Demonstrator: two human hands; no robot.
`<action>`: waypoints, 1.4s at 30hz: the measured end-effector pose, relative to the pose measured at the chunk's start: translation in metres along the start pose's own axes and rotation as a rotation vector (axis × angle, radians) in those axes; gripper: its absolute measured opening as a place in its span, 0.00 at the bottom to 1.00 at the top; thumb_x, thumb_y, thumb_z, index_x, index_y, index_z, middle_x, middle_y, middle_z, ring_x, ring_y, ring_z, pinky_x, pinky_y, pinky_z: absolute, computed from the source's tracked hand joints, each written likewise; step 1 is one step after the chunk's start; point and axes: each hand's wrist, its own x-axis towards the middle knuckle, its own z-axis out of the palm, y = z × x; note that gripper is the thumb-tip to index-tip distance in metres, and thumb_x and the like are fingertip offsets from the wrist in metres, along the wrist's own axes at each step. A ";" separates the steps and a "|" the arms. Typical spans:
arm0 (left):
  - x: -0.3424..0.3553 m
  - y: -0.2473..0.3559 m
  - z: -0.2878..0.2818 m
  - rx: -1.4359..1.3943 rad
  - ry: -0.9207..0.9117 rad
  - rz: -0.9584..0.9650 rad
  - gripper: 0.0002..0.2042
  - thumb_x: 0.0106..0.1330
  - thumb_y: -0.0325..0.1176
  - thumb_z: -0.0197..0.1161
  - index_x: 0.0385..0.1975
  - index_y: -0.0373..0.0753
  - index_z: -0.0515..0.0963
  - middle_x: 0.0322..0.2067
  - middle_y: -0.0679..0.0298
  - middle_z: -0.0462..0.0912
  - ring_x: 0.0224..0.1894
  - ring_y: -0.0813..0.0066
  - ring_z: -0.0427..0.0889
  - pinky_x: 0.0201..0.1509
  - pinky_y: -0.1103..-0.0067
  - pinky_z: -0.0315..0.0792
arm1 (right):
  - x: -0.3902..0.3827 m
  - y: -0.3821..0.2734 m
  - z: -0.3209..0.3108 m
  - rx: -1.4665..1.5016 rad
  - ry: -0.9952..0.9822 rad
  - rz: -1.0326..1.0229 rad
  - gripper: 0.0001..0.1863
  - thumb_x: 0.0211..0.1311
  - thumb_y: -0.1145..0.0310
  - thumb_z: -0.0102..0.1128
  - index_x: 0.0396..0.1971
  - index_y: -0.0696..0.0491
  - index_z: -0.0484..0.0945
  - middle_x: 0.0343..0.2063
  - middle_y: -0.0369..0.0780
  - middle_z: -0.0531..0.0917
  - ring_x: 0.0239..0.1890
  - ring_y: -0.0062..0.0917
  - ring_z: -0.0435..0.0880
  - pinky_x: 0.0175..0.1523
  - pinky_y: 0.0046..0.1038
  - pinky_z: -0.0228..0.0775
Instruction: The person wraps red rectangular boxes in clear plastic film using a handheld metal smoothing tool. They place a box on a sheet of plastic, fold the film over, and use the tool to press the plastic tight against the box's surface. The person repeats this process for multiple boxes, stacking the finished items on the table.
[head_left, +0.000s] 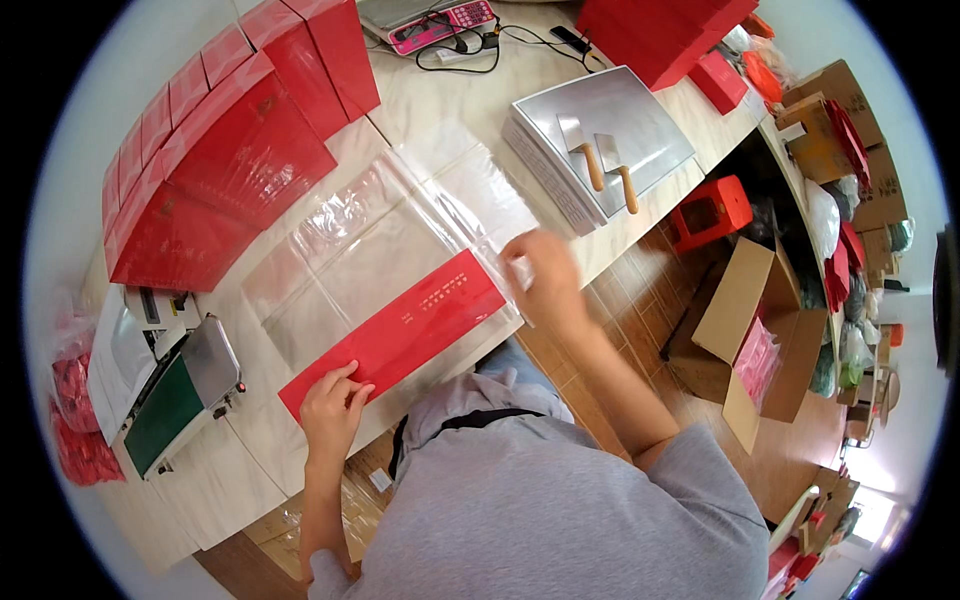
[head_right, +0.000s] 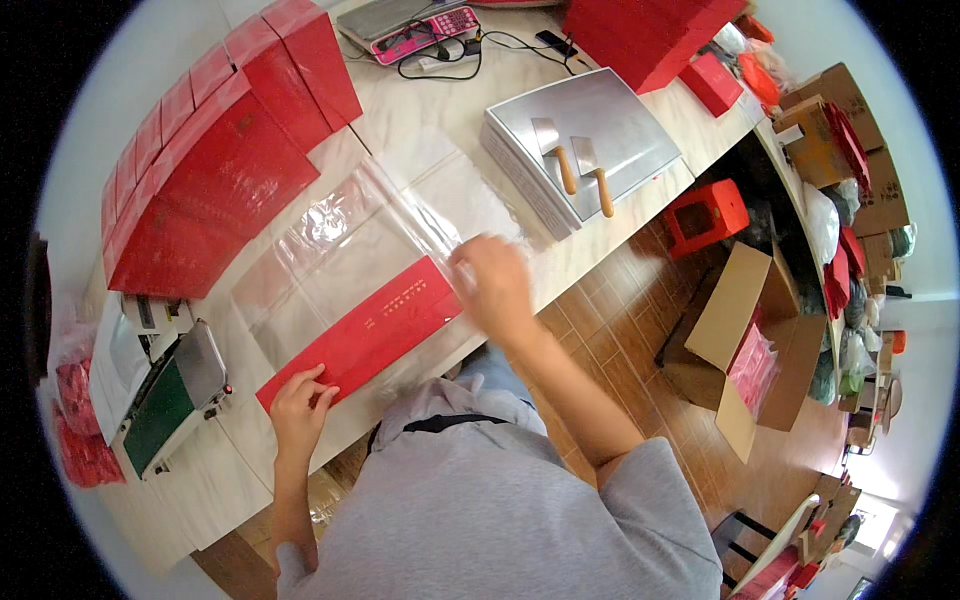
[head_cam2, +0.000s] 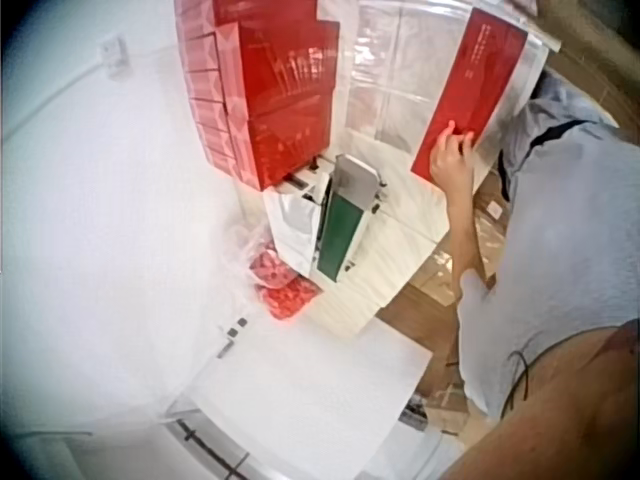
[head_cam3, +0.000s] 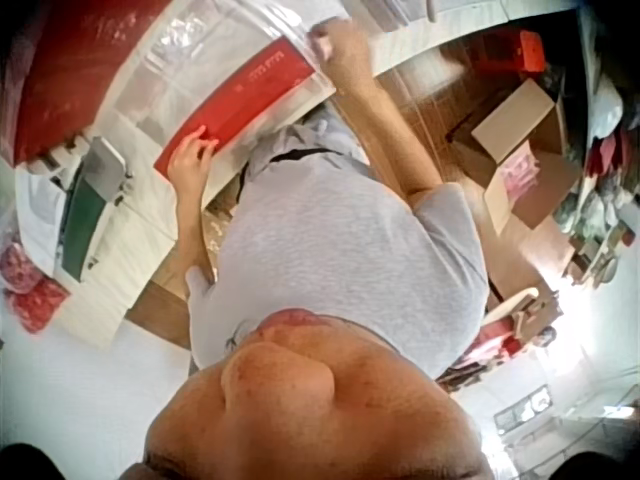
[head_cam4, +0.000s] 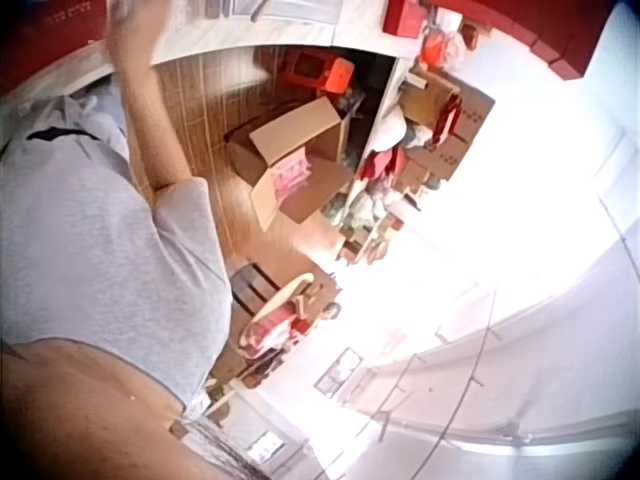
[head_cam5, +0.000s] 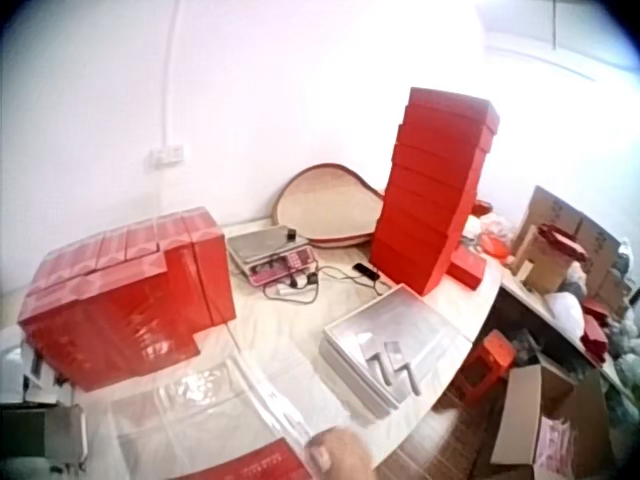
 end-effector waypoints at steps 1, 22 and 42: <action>0.001 0.000 0.002 -0.009 0.016 0.002 0.09 0.51 0.31 0.72 0.21 0.35 0.79 0.39 0.60 0.85 0.35 0.64 0.83 0.40 0.72 0.75 | -0.009 -0.013 0.012 0.081 -0.046 -0.070 0.14 0.44 0.73 0.68 0.34 0.54 0.76 0.34 0.42 0.78 0.38 0.37 0.77 0.44 0.36 0.65; -0.048 -0.038 -0.047 -0.013 0.027 -0.238 0.10 0.51 0.32 0.71 0.28 0.38 0.77 0.43 0.62 0.76 0.46 0.60 0.75 0.50 0.68 0.69 | -0.027 -0.076 0.097 0.264 -0.444 -0.345 0.07 0.51 0.74 0.65 0.30 0.52 0.76 0.37 0.38 0.76 0.44 0.35 0.72 0.50 0.38 0.61; -0.058 -0.054 -0.045 0.029 0.150 -0.155 0.07 0.57 0.31 0.66 0.26 0.35 0.78 0.40 0.62 0.86 0.41 0.60 0.82 0.47 0.69 0.74 | -0.008 -0.053 0.069 0.212 -0.529 -0.372 0.13 0.46 0.70 0.71 0.31 0.52 0.76 0.38 0.39 0.76 0.42 0.36 0.74 0.48 0.39 0.62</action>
